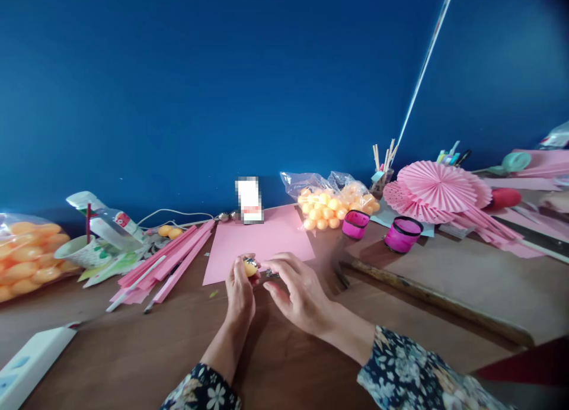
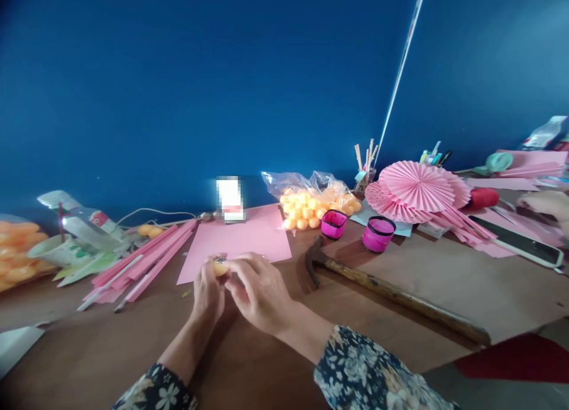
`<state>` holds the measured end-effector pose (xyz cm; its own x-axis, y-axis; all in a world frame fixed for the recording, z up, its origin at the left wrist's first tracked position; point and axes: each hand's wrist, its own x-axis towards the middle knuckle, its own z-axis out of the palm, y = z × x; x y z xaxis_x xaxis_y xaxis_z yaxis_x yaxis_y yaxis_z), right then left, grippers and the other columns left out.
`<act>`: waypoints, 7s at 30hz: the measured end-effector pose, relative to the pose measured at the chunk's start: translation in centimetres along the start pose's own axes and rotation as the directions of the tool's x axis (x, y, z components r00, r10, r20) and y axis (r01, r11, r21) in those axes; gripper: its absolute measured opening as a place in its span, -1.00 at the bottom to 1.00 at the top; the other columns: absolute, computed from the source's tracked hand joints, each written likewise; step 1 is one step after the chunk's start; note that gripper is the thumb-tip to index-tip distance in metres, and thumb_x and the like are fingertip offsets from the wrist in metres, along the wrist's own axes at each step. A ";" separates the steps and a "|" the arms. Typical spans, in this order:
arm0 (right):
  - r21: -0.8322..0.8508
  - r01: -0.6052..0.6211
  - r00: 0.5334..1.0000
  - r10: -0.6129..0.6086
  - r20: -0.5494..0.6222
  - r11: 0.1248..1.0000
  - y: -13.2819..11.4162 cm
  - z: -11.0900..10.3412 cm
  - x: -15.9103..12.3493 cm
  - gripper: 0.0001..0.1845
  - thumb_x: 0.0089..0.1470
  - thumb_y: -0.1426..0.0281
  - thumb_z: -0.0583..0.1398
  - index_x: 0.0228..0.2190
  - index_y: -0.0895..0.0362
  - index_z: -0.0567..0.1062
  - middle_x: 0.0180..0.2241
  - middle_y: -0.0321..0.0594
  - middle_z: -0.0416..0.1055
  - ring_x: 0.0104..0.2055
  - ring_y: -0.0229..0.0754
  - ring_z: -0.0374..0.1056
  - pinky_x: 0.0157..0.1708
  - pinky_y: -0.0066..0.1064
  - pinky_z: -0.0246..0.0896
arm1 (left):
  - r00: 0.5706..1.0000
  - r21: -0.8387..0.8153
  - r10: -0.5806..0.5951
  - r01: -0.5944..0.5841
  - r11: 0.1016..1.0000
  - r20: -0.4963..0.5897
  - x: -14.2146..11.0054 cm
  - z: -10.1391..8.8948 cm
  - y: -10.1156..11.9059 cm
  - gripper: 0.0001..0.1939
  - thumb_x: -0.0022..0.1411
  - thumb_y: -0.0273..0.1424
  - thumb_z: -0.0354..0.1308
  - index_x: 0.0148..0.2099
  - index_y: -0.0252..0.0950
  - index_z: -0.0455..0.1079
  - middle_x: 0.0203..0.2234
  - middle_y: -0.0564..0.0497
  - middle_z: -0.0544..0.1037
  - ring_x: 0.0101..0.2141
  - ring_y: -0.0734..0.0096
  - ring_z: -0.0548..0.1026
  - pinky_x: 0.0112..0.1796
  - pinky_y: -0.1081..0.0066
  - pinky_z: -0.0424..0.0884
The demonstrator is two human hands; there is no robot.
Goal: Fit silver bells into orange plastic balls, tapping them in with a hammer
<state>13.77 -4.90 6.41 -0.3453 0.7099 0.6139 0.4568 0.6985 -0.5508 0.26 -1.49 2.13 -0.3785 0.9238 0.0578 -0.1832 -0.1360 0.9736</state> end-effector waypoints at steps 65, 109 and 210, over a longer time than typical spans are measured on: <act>0.814 -0.575 0.761 0.421 0.494 0.086 2.4 -3.7 -2.9 -0.82 0.14 0.28 -0.01 -0.22 0.05 0.27 -0.41 -0.33 0.14 -0.64 -0.48 0.00 -0.76 -0.63 -0.06 | 0.958 0.284 0.208 -0.260 0.923 0.200 0.4 0.0 -1.5 -0.56 -0.03 -0.37 0.21 -0.04 -0.24 0.35 -0.18 -0.08 0.39 -0.20 0.31 0.42 -0.21 0.37 0.40; 0.803 -0.595 0.750 0.379 0.542 0.029 2.4 -4.0 -2.7 -0.77 0.11 0.21 0.02 -0.24 0.07 0.28 -0.45 -0.35 0.12 -0.68 -0.49 -0.04 -0.79 -0.65 -0.08 | 0.968 0.080 -0.025 0.005 0.997 0.250 -0.1 0.6 -0.6 -0.49 -0.08 -0.43 0.23 -0.01 -0.29 0.27 -0.17 -0.11 0.47 -0.18 0.31 0.44 -0.16 0.32 0.36; 0.802 -0.597 0.740 0.380 0.555 -0.009 2.9 -3.7 -2.7 -0.80 0.11 0.24 0.01 -0.26 0.08 0.27 -0.47 -0.37 0.10 -0.68 -0.50 -0.04 -0.80 -0.65 -0.08 | 0.972 0.146 0.003 -0.038 0.989 0.235 -0.1 0.4 -0.9 -0.53 -0.11 -0.41 0.27 -0.08 -0.34 0.35 -0.18 -0.13 0.49 -0.21 0.26 0.47 -0.16 0.29 0.37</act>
<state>19.07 -5.17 5.24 -0.5366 0.8410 -0.0691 -0.4559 -0.3578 -0.8149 0.82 -1.30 1.30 -0.1554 0.9816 0.1108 -0.0346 -0.1175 0.9925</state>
